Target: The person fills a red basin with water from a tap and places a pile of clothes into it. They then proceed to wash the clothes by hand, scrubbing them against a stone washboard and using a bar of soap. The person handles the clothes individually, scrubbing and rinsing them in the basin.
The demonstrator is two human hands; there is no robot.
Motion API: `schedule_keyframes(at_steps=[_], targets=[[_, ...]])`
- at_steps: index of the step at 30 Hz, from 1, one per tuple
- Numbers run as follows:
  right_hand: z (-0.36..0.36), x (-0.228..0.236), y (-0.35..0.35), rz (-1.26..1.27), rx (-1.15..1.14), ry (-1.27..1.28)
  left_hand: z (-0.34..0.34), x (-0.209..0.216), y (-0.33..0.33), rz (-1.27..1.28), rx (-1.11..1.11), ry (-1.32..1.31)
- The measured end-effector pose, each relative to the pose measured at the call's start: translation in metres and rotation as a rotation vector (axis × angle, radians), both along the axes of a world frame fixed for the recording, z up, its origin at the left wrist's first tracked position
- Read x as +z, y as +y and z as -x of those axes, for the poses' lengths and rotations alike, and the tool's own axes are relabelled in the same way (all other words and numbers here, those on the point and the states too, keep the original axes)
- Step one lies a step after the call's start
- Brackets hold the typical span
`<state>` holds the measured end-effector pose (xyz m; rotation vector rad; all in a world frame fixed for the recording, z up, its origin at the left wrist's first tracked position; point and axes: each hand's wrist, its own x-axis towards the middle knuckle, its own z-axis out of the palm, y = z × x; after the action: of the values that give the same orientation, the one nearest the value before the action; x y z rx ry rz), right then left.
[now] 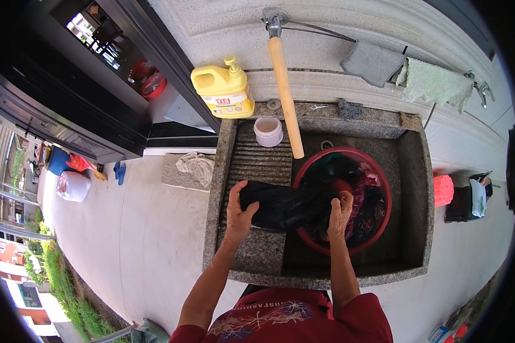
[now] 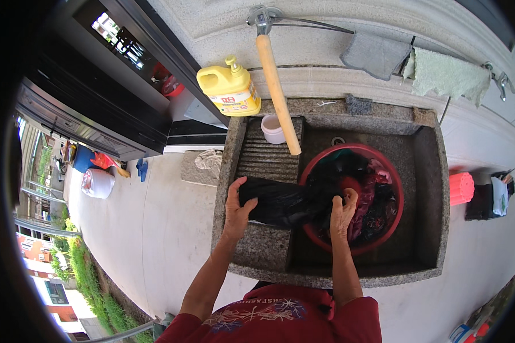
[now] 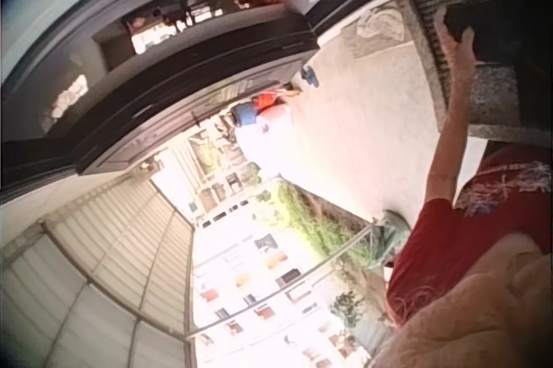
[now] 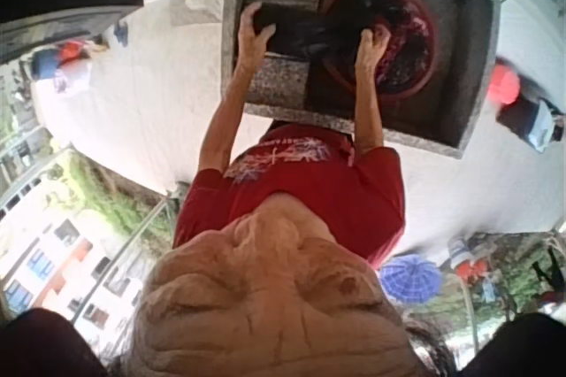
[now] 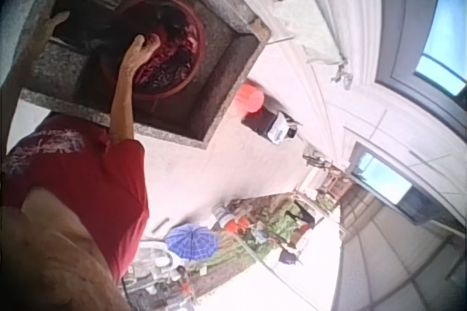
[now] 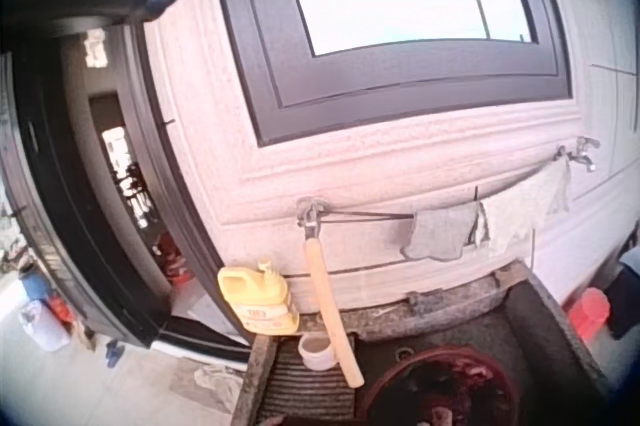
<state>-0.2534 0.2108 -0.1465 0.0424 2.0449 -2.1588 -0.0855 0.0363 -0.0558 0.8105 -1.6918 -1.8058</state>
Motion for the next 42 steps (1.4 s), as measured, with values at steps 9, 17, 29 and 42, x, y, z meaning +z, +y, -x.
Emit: schedule_keyframes(at_steps=[9, 17, 29, 42], targets=[[0.01, -0.061, -0.008, -1.431, 0.51, 0.757, 0.113, -0.111, 0.069, 1.069, -0.559, -0.627], [0.034, -0.103, -0.012, -1.334, 0.817, 0.446, 0.139, -0.256, 0.087, 1.164, -0.358, -0.689], [0.068, 0.002, 0.013, -0.008, 0.661, -0.13, 0.137, -0.15, 0.038, 0.493, -0.503, -0.4], [-0.086, 0.089, -0.098, -0.247, 0.52, 0.759, 0.025, -0.11, -0.023, -1.0, -0.287, 0.404]])
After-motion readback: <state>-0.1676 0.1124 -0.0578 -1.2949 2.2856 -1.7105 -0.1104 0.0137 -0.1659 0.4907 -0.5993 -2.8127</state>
